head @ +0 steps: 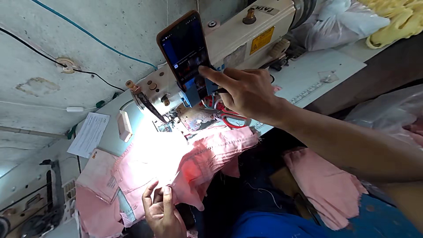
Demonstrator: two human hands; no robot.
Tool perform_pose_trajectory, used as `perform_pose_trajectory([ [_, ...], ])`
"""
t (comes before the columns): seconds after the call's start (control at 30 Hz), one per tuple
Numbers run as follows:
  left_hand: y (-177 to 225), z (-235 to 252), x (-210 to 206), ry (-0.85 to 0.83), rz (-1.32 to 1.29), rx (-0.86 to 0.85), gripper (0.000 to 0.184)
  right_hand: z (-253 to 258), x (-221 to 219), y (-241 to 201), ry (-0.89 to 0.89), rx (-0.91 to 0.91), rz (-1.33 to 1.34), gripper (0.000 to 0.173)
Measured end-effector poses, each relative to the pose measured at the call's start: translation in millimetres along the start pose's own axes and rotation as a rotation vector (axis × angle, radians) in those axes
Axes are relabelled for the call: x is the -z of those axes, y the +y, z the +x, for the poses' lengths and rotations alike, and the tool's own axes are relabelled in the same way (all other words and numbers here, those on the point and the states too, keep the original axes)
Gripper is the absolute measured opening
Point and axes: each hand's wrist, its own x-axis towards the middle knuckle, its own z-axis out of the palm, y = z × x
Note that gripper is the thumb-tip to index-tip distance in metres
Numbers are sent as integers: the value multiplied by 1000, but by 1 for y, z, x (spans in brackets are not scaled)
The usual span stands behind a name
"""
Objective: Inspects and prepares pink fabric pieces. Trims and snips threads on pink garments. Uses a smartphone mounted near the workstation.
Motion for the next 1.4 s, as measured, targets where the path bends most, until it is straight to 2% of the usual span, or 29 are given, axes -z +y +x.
perform_pose_trajectory([
  [0.6,0,0,-1,13,4,7,29,-6,-7,-3,5,35,19,54],
  [1.4,2,0,-5,13,-3,11,29,-35,-15,-12,-108,9,9,54],
])
